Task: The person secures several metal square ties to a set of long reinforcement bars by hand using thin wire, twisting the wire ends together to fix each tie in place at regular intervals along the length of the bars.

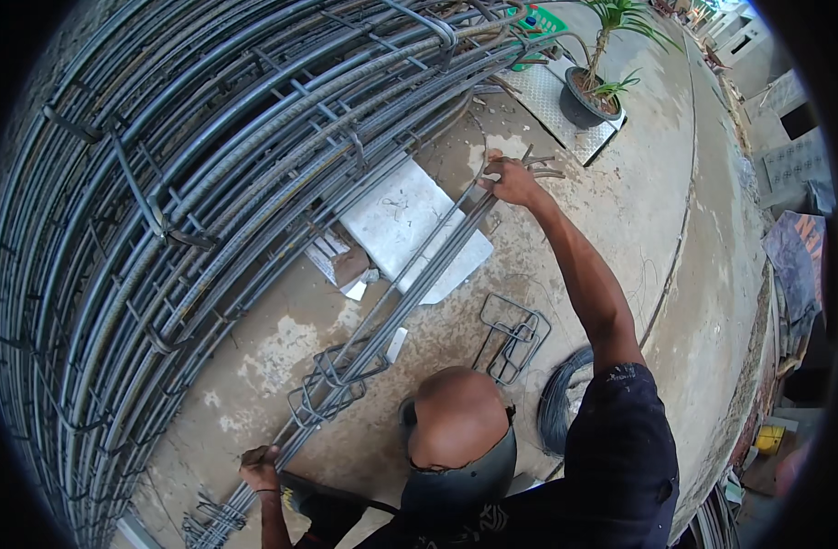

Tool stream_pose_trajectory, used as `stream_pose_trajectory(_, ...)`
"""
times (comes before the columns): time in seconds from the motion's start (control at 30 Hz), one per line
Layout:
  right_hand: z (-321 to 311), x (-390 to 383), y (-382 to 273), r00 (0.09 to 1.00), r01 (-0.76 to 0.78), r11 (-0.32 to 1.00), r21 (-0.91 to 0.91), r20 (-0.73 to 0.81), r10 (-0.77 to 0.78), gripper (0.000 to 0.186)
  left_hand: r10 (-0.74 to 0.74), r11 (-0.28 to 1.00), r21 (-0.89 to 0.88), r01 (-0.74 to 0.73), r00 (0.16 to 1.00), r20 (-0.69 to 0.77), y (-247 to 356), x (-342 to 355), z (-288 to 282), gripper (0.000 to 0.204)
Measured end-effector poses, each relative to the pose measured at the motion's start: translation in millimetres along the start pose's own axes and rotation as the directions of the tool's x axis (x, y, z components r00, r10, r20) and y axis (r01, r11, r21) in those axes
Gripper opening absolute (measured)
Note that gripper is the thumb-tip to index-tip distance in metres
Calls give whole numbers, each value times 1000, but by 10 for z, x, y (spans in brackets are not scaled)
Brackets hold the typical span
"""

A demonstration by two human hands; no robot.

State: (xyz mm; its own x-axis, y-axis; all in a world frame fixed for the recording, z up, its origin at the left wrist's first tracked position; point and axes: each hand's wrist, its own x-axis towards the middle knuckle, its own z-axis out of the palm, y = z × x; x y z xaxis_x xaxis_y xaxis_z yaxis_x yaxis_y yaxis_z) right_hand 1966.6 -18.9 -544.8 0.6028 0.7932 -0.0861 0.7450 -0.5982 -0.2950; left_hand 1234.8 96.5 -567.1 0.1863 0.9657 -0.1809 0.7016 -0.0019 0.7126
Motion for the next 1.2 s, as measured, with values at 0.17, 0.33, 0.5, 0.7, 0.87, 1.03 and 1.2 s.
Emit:
stream_pose_trajectory(0.17,-90,109,-202,989,-24,975,219,148,-9,32,123,992,37,-120,991,-60,41,-2,-108,14)
stream_pose_trajectory(0.33,-1107,-9,-701,987,146,989,-28,75,-144,27,105,994,30,-104,994,-30,120,-55,-270,16)
stream_pose_trajectory(0.5,-1447,-171,-593,942,208,978,25,262,-207,24,129,989,61,-133,990,62,201,-76,-317,17)
stream_pose_trajectory(0.7,-1221,-7,-848,997,64,883,465,7,-76,24,119,979,158,-128,991,67,185,6,-376,15)
stream_pose_trajectory(0.87,-690,-356,-381,979,128,347,929,-173,104,17,44,999,-8,-45,999,-25,155,0,-322,17)
stream_pose_trajectory(1.03,-626,-445,-509,988,-147,707,692,73,133,21,58,998,38,-58,998,16,87,-7,-233,16)
stream_pose_trajectory(1.2,-1821,-159,-1281,979,-186,951,245,126,159,14,57,998,9,-57,998,-1,182,-39,-471,15)
